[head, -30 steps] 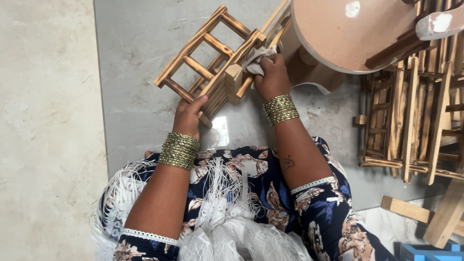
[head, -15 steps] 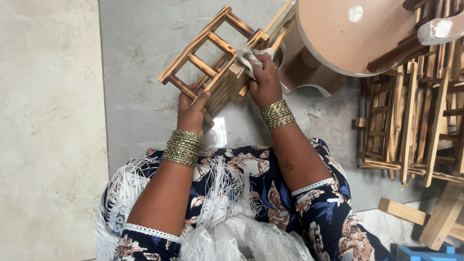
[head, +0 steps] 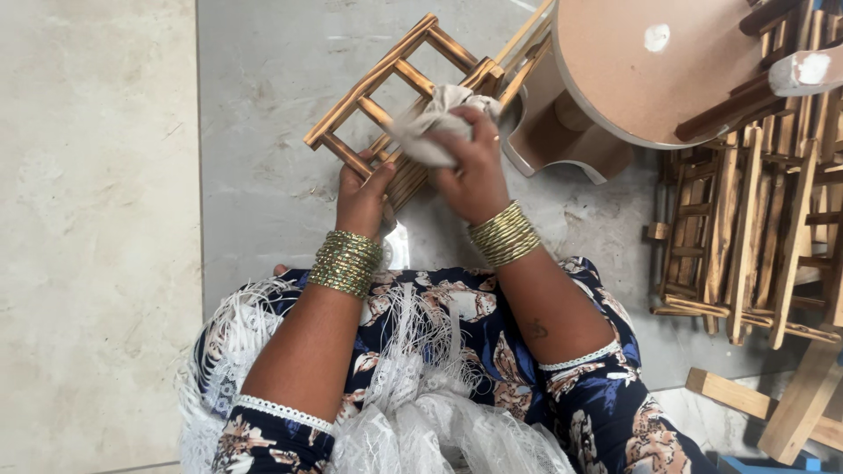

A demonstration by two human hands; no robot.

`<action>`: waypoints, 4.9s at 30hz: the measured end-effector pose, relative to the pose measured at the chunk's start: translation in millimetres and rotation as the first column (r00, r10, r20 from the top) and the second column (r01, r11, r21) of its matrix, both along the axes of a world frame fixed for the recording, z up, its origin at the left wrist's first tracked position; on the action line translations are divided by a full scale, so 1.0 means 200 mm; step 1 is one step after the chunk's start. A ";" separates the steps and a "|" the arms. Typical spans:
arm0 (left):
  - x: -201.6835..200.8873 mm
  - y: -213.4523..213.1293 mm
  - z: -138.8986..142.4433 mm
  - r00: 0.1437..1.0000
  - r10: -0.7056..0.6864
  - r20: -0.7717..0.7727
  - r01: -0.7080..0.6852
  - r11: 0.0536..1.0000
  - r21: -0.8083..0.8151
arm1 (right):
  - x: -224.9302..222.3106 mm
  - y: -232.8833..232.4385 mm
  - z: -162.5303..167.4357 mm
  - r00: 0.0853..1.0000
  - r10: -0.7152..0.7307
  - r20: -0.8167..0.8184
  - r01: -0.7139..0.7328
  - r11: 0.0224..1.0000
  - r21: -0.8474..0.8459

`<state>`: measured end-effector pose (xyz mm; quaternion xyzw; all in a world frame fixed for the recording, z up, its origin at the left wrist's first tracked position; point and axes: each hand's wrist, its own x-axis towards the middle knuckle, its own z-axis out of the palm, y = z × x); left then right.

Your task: The person sits on the floor and wipes small wooden chair frames with a cloth, turning and repositioning each chair to clean the slats, rungs and legs, then sets the wiped chair aside and picks up the next one.

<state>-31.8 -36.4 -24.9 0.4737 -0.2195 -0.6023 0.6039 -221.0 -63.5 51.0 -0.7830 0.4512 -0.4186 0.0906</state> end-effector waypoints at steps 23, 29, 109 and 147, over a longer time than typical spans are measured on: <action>0.00 0.01 0.05 0.990 -0.049 0.134 0.045 0.998 0.031 | -0.25 -0.16 -0.36 0.713 -0.117 0.691 -0.331 0.813 0.479; -0.01 0.00 0.03 0.992 -0.023 0.128 0.024 1.000 -0.004 | -0.23 -0.08 -0.34 0.987 -0.137 -0.082 0.150 0.972 0.181; -0.04 0.07 -0.10 0.923 -0.154 0.353 0.215 0.967 -0.140 | 0.09 0.20 -0.35 0.987 0.118 -0.107 -0.047 0.855 0.516; 0.03 0.04 -0.01 0.868 0.495 0.041 -0.469 0.844 -0.260 | -0.02 -0.25 -0.39 0.368 -0.313 0.875 -0.590 0.649 0.480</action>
